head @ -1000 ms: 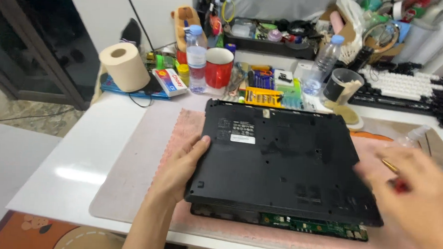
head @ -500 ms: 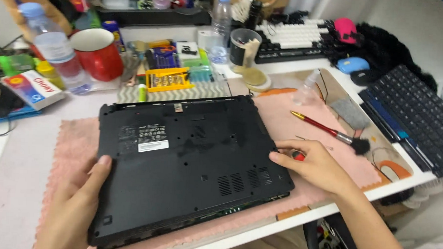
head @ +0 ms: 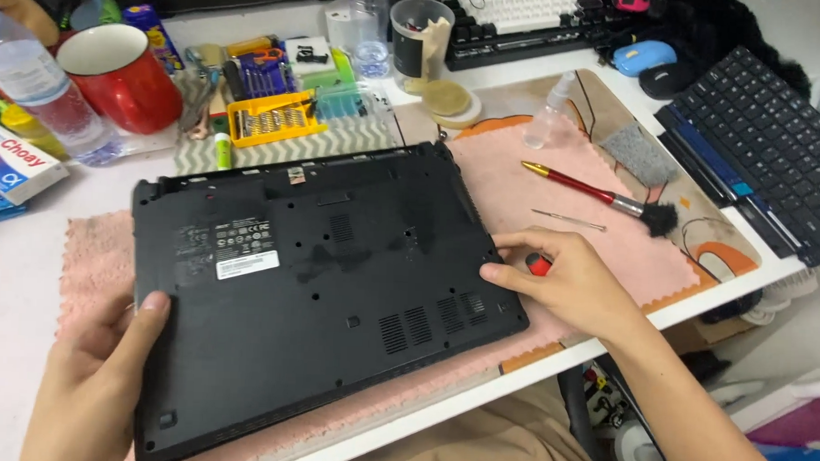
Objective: The person uses a screwdriver to tighten screws on the internal components of a disassembled laptop. They then place the bottom cover onto the laptop chassis and proceed to secure it by tightening multiple screws around the perimeter of the device.
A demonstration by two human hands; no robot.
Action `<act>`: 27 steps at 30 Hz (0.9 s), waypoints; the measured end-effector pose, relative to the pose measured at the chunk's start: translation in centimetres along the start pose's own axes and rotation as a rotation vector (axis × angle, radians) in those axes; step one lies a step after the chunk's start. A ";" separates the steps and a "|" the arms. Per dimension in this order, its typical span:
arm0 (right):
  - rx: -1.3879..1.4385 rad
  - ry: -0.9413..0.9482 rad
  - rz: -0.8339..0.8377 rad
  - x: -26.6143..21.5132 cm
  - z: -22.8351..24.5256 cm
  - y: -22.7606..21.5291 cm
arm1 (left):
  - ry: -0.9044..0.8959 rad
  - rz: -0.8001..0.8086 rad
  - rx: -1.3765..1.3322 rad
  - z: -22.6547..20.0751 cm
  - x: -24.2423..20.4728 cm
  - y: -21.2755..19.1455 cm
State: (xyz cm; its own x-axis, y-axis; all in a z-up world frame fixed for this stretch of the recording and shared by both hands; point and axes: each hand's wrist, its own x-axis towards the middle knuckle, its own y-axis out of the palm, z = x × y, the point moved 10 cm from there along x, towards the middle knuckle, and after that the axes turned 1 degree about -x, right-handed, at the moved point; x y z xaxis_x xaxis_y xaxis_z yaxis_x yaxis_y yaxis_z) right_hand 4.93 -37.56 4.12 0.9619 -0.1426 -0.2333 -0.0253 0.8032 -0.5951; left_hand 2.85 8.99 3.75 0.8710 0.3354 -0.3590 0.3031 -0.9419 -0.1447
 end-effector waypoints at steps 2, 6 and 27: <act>0.027 -0.029 -0.010 -0.2 0.2 0.0 | 0.044 0.009 0.020 0.3 0.4 -0.3; 0.052 -0.109 -0.014 -0.5 0.7 0.2 | 0.288 -0.016 0.224 0.8 2.2 -1.7; 0.015 -0.272 -0.054 -0.4 0.2 0.8 | 0.749 -0.089 0.243 8.3 7.2 -4.2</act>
